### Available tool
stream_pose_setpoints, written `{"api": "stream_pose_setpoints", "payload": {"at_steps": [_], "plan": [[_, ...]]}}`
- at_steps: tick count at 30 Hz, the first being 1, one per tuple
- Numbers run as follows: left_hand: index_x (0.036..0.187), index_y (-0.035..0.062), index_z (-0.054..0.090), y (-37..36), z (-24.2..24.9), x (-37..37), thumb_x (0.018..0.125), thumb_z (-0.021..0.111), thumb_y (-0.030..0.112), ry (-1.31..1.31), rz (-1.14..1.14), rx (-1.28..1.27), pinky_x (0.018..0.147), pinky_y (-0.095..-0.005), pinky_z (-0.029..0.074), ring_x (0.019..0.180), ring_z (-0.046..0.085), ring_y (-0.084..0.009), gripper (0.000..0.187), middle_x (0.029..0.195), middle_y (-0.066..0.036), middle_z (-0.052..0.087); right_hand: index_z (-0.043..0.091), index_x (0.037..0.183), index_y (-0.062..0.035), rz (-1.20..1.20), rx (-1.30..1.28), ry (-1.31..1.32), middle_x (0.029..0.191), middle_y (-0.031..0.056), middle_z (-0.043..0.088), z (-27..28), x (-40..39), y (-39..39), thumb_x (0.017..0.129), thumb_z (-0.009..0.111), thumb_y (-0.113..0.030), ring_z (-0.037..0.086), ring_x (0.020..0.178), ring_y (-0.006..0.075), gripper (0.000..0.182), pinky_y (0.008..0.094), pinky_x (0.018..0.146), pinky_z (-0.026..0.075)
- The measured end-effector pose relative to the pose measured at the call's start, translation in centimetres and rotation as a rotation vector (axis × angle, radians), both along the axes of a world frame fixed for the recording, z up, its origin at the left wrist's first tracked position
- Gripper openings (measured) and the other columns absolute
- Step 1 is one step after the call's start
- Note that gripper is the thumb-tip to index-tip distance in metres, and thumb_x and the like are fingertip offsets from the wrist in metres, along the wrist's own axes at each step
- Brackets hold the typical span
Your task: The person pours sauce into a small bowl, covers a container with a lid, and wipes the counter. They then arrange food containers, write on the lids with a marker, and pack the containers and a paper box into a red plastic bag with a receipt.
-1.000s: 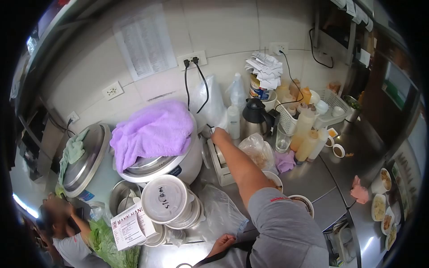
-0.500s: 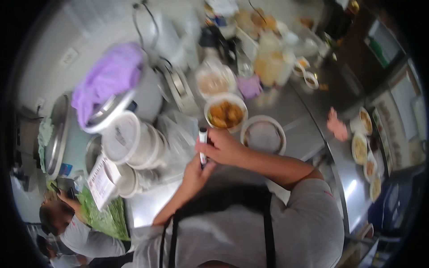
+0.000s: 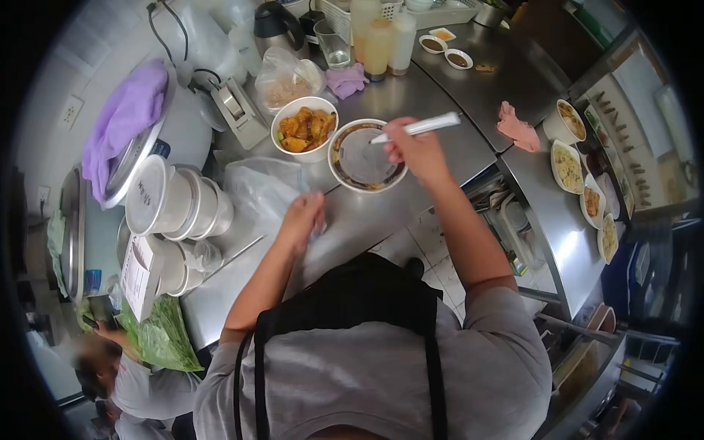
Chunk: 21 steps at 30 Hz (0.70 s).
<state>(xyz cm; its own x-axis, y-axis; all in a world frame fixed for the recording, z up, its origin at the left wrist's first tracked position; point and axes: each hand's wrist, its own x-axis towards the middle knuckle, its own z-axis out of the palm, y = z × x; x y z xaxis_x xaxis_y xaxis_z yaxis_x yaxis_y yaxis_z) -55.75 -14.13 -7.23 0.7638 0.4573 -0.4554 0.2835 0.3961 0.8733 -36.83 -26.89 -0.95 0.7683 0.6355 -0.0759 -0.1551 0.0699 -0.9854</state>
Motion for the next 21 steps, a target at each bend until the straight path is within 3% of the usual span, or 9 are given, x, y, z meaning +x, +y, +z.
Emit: {"api": "stream_pose_setpoints", "payload": {"at_steps": [4, 10, 13, 21], "plan": [[0.075, 0.0042, 0.051, 0.9, -1.3, 4.3, 0.077, 0.056, 0.030, -0.088, 0.052, -0.002, 0.039, -0.0202, 0.029, 0.042, 0.038, -0.0065, 0.026, 0.053, 0.001, 0.044, 0.054, 0.074, -0.0045, 0.123, -0.273, -0.218, 0.060, 0.0041, 0.056, -2.0, -0.3, 1.6, 0.068, 0.065, -0.016, 0.050, 0.050, 0.0085, 0.017, 0.0223, 0.044, 0.039], [0.073, 0.0056, 0.049, 0.0, -0.3, 5.3, 0.078, 0.057, 0.027, -0.140, 0.080, -0.022, 0.037, -0.0184, 0.028, 0.042, 0.037, -0.0047, 0.024, 0.054, 0.002, 0.044, 0.055, 0.067, -0.0028, 0.047, -0.284, -0.684, 0.057, 0.0046, 0.056, -5.0, -0.1, 2.6, 0.065, 0.066, -0.019, 0.054, 0.053, 0.0112, 0.019, 0.0254, 0.050, 0.043], [0.073, 0.0068, 0.048, 0.0, -0.4, 5.3, 0.078, 0.057, 0.028, -0.156, 0.092, -0.020, 0.035, -0.0177, 0.027, 0.039, 0.036, -0.0041, 0.023, 0.052, 0.002, 0.044, 0.055, 0.066, -0.0032, 0.114, -0.347, -0.400, 0.056, 0.0050, 0.056, -4.0, 0.0, 2.4, 0.064, 0.065, -0.019, 0.055, 0.053, 0.0123, 0.019, 0.0259, 0.051, 0.043], [0.074, 0.0030, 0.051, 0.3, -0.9, 5.3, 0.076, 0.058, 0.026, -0.153, 0.085, 0.013, 0.043, -0.0196, 0.030, 0.049, 0.039, -0.0061, 0.025, 0.058, 0.000, 0.046, 0.052, 0.063, -0.0034, 0.087, -0.300, -0.497, 0.054, 0.0056, 0.053, -5.0, 0.7, 2.6, 0.065, 0.062, -0.018, 0.051, 0.050, 0.0130, 0.018, 0.0272, 0.049, 0.042]]}}
